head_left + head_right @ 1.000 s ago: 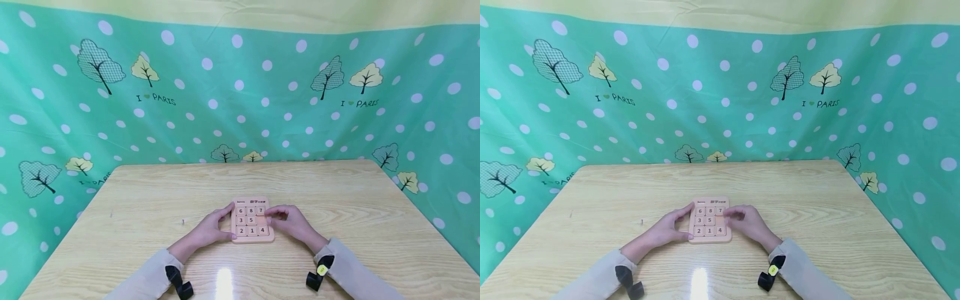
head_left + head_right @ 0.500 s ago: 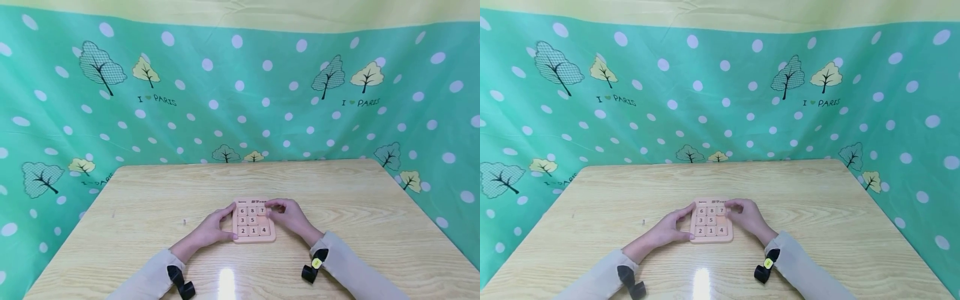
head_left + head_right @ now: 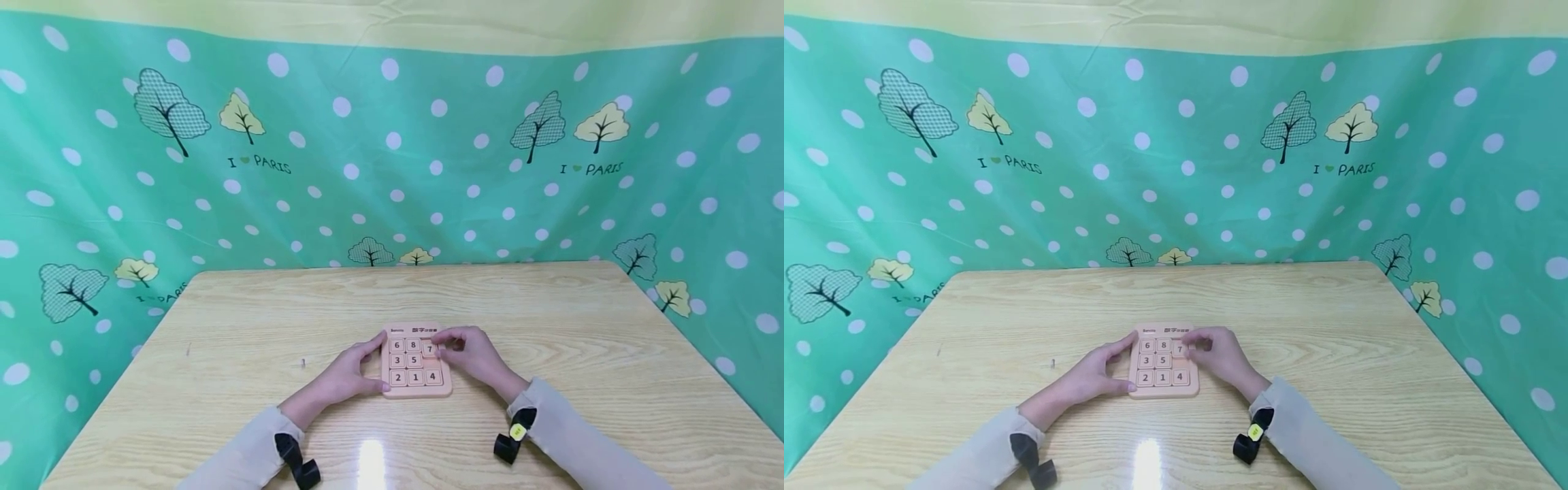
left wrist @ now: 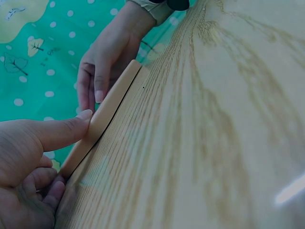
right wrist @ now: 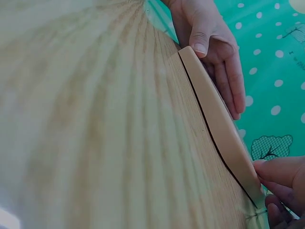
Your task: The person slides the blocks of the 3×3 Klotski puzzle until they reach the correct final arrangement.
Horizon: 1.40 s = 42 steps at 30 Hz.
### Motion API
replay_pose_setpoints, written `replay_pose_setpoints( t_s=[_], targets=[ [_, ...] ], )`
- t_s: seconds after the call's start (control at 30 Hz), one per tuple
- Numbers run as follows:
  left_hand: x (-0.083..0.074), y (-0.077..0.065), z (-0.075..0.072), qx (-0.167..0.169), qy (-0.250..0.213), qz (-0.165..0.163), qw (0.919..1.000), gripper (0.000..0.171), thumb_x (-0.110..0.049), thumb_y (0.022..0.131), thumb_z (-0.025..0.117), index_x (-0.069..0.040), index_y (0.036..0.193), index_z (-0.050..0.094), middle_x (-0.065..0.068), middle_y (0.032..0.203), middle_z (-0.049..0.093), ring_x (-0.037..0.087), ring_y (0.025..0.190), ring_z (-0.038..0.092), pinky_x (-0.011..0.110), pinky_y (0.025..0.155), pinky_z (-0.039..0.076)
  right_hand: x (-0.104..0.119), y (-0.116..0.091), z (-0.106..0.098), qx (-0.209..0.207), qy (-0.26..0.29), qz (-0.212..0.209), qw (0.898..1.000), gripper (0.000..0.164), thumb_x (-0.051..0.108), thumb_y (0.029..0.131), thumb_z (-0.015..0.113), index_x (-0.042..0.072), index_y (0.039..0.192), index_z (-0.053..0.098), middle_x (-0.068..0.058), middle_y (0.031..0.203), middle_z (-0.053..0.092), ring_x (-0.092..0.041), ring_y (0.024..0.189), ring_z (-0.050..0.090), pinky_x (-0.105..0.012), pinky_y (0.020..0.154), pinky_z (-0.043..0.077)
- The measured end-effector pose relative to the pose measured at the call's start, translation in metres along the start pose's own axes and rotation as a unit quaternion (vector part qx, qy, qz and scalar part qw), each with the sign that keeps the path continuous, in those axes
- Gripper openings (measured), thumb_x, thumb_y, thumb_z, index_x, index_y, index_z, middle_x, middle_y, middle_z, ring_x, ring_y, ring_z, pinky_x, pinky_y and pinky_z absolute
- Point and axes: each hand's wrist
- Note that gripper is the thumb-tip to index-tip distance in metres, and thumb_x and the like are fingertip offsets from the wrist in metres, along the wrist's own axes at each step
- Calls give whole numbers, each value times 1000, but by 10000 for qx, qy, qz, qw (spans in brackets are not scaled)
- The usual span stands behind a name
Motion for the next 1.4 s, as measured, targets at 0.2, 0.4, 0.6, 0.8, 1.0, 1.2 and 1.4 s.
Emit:
replay_pose_setpoints(
  t_s=[0.2, 0.4, 0.6, 0.8, 1.0, 1.2, 1.4],
  targets=[
    [1, 0, 0, 33, -42, 59, 10000, 95, -22, 71, 82, -11, 149, 28, 9, 152, 29, 40, 132, 34, 49, 112, 24, -2, -5, -1, 139, 32, -82, 9999, 20, 10, 79, 73, 10, 99, 72, -1, 96, 69, -14, 82, 57, -24, 72, 48],
    [1, 0, 0, 55, -80, 80, 9999, 95, -22, 72, 82, -10, 148, 28, 8, 153, 29, 39, 133, 34, 48, 112, 25, 0, -11, -1, 221, 49, -35, 9997, 18, 11, 80, 73, 12, 97, 72, 2, 94, 69, -13, 81, 57, -23, 71, 48],
    [0, 0, -1, 51, -72, 55, 9999, 95, -22, 72, 82, -9, 148, 28, 9, 152, 29, 39, 132, 35, 48, 112, 26, 0, -14, -2, 297, 185, -176, 9992, 19, 12, 81, 73, 8, 99, 72, -3, 96, 70, -15, 83, 57, -22, 71, 48],
    [0, -1, -1, 45, -79, 27, 10000, 95, -21, 71, 82, -9, 148, 28, 9, 152, 29, 40, 131, 36, 49, 112, 25, 4, -13, 2, 177, 222, -206, 9994, 21, 13, 79, 74, 7, 99, 72, -4, 96, 70, -15, 83, 57, -22, 72, 47],
    [0, 0, -1, 52, -60, -12, 10000, 95, -22, 71, 82, -10, 149, 27, 10, 152, 29, 41, 131, 36, 50, 112, 25, 12, -6, 10, -36, 206, -81, 9997, 22, 11, 78, 74, 13, 100, 73, 1, 100, 69, -14, 84, 54, -25, 74, 45],
    [0, 0, -2, 62, -46, -2, 10000, 95, -23, 72, 82, -10, 149, 28, 10, 152, 30, 40, 130, 37, 49, 111, 27, 18, 6, 18, -137, 249, -55, 9996, 24, 11, 78, 75, 13, 101, 73, 2, 101, 68, -15, 86, 51, -29, 77, 43],
    [1, 0, -2, 95, -29, 90, 9999, 95, -24, 72, 82, -8, 148, 27, 10, 151, 31, 36, 130, 38, 47, 110, 30, 23, 14, 26, -105, 402, -231, 9989, 25, 9, 78, 74, 9, 102, 72, 0, 102, 68, -18, 95, 55, -34, 85, 44]
  ],
)
Point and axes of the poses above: each hand's wrist, its own y-axis towards the middle knuckle, its own z-axis out of the palm, x = y × z
